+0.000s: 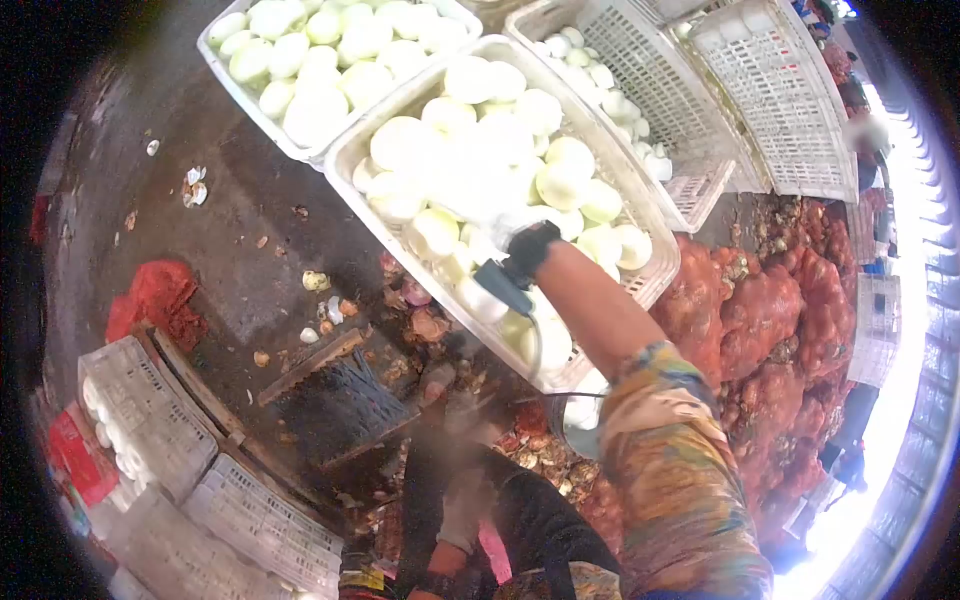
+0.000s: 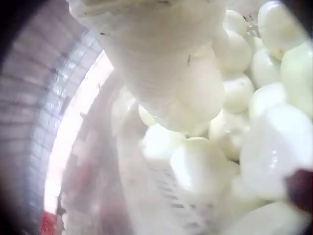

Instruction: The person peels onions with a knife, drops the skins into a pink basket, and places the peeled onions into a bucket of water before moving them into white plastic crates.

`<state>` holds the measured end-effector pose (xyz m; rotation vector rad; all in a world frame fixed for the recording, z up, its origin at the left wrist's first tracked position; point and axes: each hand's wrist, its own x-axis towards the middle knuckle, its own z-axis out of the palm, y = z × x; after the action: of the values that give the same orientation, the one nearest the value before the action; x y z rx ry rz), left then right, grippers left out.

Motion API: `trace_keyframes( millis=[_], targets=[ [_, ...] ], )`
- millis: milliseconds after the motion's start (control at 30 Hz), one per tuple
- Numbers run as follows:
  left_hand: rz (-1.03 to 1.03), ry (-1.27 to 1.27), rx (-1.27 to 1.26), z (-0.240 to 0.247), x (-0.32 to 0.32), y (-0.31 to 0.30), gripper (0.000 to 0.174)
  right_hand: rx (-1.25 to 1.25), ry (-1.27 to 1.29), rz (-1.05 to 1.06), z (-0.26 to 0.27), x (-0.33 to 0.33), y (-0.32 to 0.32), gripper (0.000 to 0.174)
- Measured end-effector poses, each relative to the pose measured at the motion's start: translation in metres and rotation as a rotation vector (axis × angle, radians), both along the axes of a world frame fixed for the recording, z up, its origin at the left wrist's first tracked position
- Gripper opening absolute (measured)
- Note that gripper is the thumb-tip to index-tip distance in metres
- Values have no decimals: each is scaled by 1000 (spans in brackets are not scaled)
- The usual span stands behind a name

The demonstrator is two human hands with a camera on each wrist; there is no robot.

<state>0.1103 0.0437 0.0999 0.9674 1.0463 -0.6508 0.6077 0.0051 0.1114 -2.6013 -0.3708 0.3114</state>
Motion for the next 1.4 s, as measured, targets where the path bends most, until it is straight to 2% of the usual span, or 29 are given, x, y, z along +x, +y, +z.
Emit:
trace_keyframes(
  millis=[100,167,233,300,367,400,467,567,633,700,767,833,867,933,967,1033,1067,1133,1200,1233,1267,1300,1367,1400],
  targets=[
    [25,-29,20,3,-6,-3,30,6,110,-3,-9,9,14,29],
    [113,73,-40,10,4,4,28,140,185,-56,4,15,16,29],
    [286,304,-190,27,25,9,27,344,266,-147,32,12,12,29],
    [162,128,-70,15,9,2,25,419,313,-169,46,-6,2,29],
    [138,67,-56,7,-2,-3,25,353,316,-104,39,-28,-15,30],
    [174,97,-99,3,-6,-2,26,157,176,-11,28,-39,-18,33],
    [181,67,-101,3,1,-1,26,-184,123,146,12,-44,-5,45],
    [125,-49,-16,9,4,4,28,-135,260,60,-13,-49,3,54],
    [123,-48,-15,5,-3,3,30,476,305,-138,-17,-54,-2,47],
    [118,-37,-20,-5,-14,1,32,517,375,-116,6,-52,-27,47],
    [109,-13,-21,-7,-17,1,33,796,256,-231,13,-45,-50,47],
    [97,8,-15,-4,-12,5,33,750,113,-386,23,-25,-75,48],
    [96,12,-14,-2,-9,7,32,558,32,-471,30,-6,-92,49],
    [103,1,-19,7,-3,10,31,536,-110,-515,22,14,-139,50],
    [106,-2,-20,11,-1,11,31,664,-64,-645,30,11,-154,40],
    [108,3,-8,15,4,14,31,713,-64,-798,15,6,-186,42],
    [106,6,-2,17,6,14,31,296,-63,-735,6,2,-212,43],
    [34,-50,52,19,8,17,31,-269,-214,-589,7,-19,-226,41],
    [-152,-219,195,19,6,19,31,-4,-257,-666,6,-47,-231,37],
    [-170,-220,181,16,2,20,31,134,-282,-702,8,-61,-229,35],
    [-188,-222,168,12,-2,22,31,122,-220,-642,53,-83,-197,33],
    [-99,-107,53,3,-9,22,31,451,-43,-663,49,-101,-186,26],
    [-45,17,-63,-13,-22,24,32,352,-62,-443,24,-129,-177,23],
    [-81,28,-68,-21,-27,24,32,242,-52,-330,45,-135,-155,23]
  ],
)
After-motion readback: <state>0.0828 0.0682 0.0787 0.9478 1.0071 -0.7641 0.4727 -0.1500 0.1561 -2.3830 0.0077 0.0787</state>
